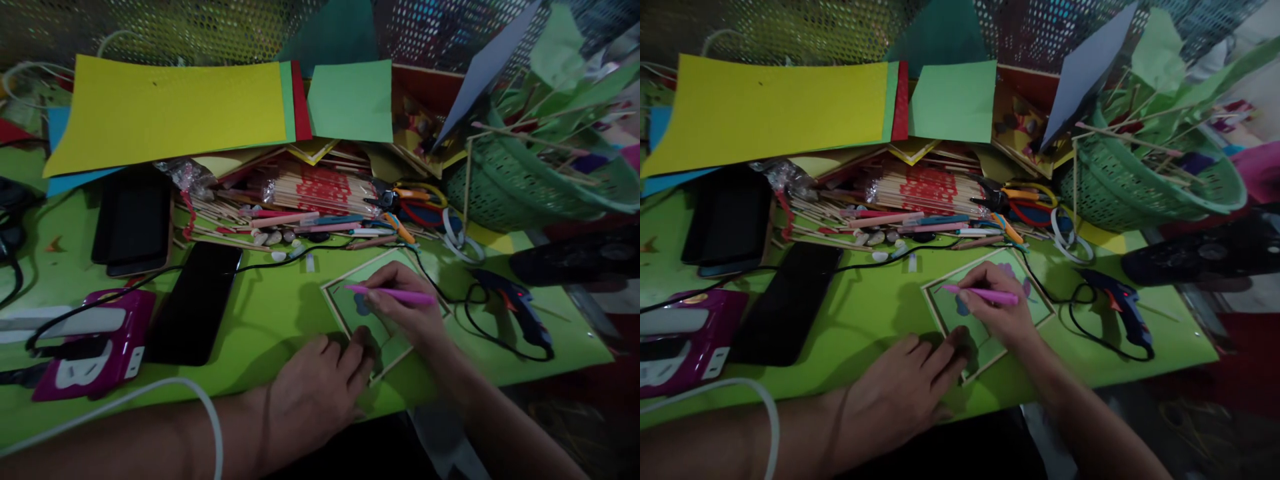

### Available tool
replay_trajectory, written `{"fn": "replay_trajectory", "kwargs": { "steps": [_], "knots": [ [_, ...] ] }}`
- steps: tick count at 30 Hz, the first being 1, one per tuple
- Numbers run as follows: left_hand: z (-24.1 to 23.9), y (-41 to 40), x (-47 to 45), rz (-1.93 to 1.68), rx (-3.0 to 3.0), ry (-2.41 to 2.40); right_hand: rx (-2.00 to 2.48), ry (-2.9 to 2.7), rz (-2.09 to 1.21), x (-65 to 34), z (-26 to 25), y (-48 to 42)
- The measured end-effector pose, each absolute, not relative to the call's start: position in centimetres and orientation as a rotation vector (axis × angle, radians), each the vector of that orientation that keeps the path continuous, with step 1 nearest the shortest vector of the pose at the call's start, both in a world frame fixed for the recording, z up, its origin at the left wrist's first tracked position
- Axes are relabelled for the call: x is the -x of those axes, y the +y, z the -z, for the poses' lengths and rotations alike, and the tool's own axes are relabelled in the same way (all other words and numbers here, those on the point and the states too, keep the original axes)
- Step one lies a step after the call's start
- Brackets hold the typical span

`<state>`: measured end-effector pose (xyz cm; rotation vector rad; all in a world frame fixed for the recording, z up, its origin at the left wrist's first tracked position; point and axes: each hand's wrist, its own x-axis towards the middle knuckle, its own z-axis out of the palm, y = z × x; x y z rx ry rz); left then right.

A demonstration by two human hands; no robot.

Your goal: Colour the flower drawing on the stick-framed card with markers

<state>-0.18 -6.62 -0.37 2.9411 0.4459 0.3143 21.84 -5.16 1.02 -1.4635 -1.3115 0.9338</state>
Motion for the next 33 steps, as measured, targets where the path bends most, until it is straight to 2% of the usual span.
{"fn": "replay_trajectory", "kwargs": {
  "steps": [33],
  "knots": [
    [0.0, -6.5, 0.2, -0.241, -2.934, 0.414, 1.603, -1.519, -0.830, -20.8, -1.4, -4.3]
  ]
}}
